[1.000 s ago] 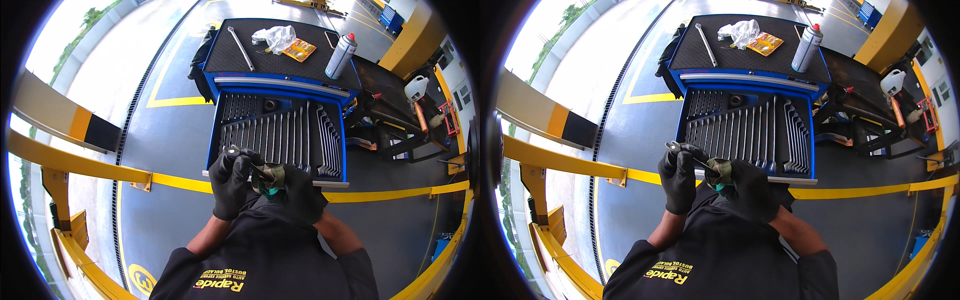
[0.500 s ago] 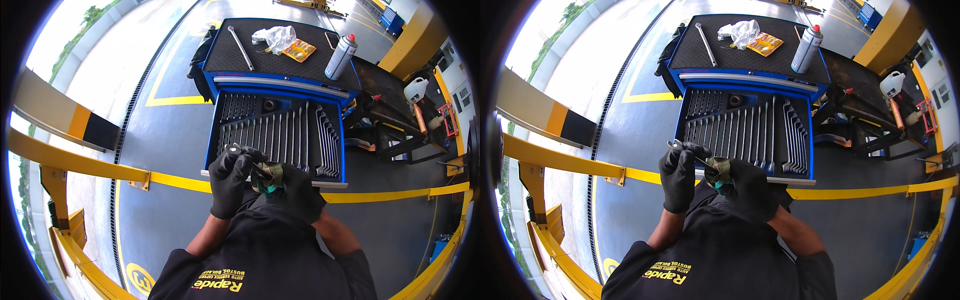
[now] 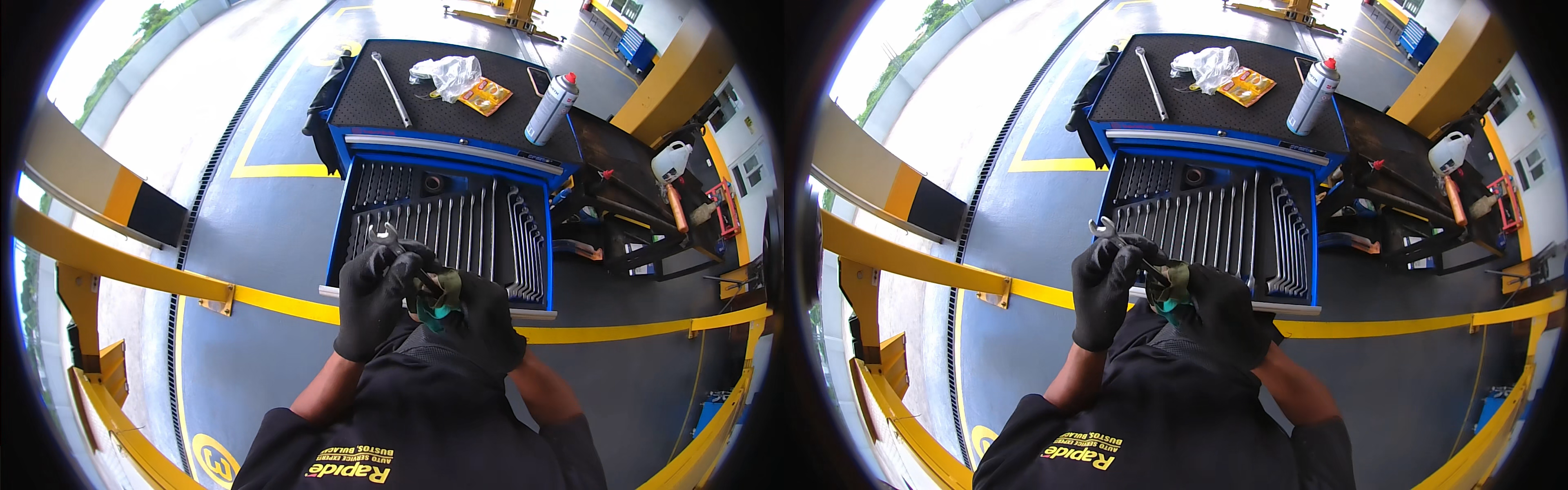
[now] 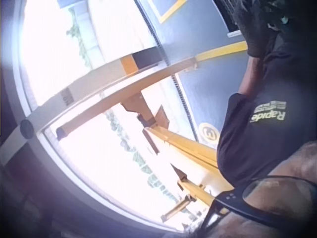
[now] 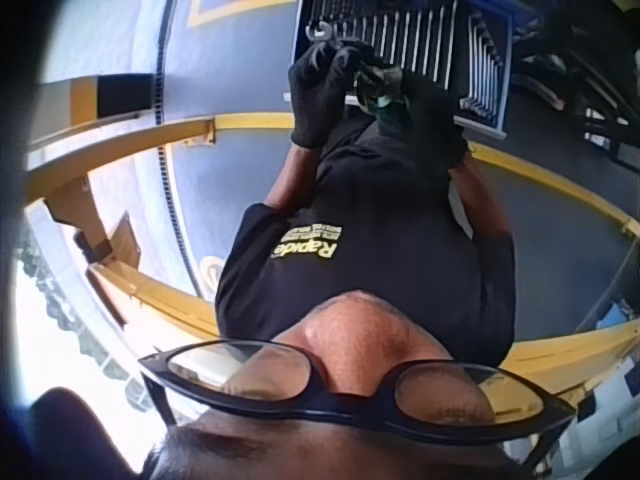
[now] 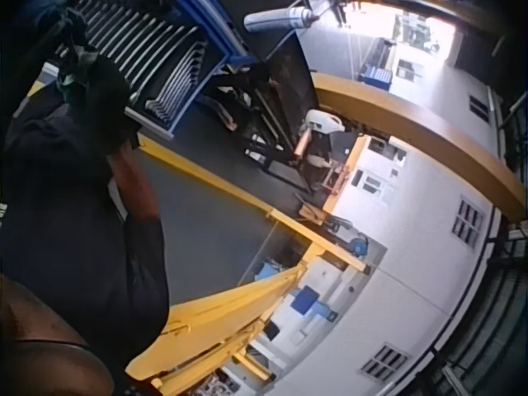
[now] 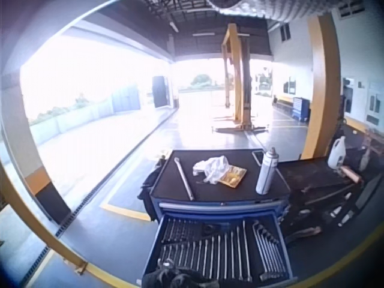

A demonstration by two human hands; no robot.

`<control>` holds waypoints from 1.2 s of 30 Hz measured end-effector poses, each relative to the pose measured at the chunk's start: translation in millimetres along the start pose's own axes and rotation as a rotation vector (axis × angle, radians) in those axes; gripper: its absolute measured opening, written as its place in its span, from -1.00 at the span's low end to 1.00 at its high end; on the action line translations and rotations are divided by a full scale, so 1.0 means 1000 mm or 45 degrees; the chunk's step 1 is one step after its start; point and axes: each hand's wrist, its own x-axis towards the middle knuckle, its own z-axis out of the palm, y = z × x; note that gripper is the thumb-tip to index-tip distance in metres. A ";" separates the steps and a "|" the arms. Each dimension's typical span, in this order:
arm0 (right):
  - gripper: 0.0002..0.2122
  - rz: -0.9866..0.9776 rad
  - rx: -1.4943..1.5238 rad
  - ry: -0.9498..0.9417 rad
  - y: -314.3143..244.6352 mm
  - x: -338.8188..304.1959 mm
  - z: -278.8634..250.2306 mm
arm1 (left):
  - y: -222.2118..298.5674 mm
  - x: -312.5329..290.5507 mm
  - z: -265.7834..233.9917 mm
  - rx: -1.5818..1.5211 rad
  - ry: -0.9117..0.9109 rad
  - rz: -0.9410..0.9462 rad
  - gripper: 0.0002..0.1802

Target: The person opens a blue tool chest drawer and wipes multiple wrenches with a green cloth. They pick up each wrench individually, wipe it, and place it back into the drawer. The person also handles a plastic bag and a spray can on the tool chest top.

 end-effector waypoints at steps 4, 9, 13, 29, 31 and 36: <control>-0.68 -0.089 0.101 0.258 -0.006 0.013 -0.018 | -0.037 -0.001 0.001 -0.396 0.112 -0.004 -0.73; -0.74 0.136 0.446 0.543 -0.005 0.012 -0.008 | -0.049 -0.011 0.011 -0.472 0.168 -0.092 -0.67; -0.72 0.093 0.166 0.156 -0.008 0.010 0.002 | -0.024 0.005 0.002 -0.201 -0.027 -0.139 -0.67; -0.69 0.011 -0.056 0.117 0.006 0.023 -0.020 | -0.023 0.033 0.009 -0.162 -0.010 -0.052 -0.65; -0.69 0.046 0.321 0.384 0.002 0.030 -0.031 | -0.022 0.025 0.013 -0.173 0.092 -0.073 -0.64; -0.63 0.180 0.523 0.376 0.000 0.013 -0.013 | -0.004 0.024 0.022 0.025 0.156 -0.043 -0.59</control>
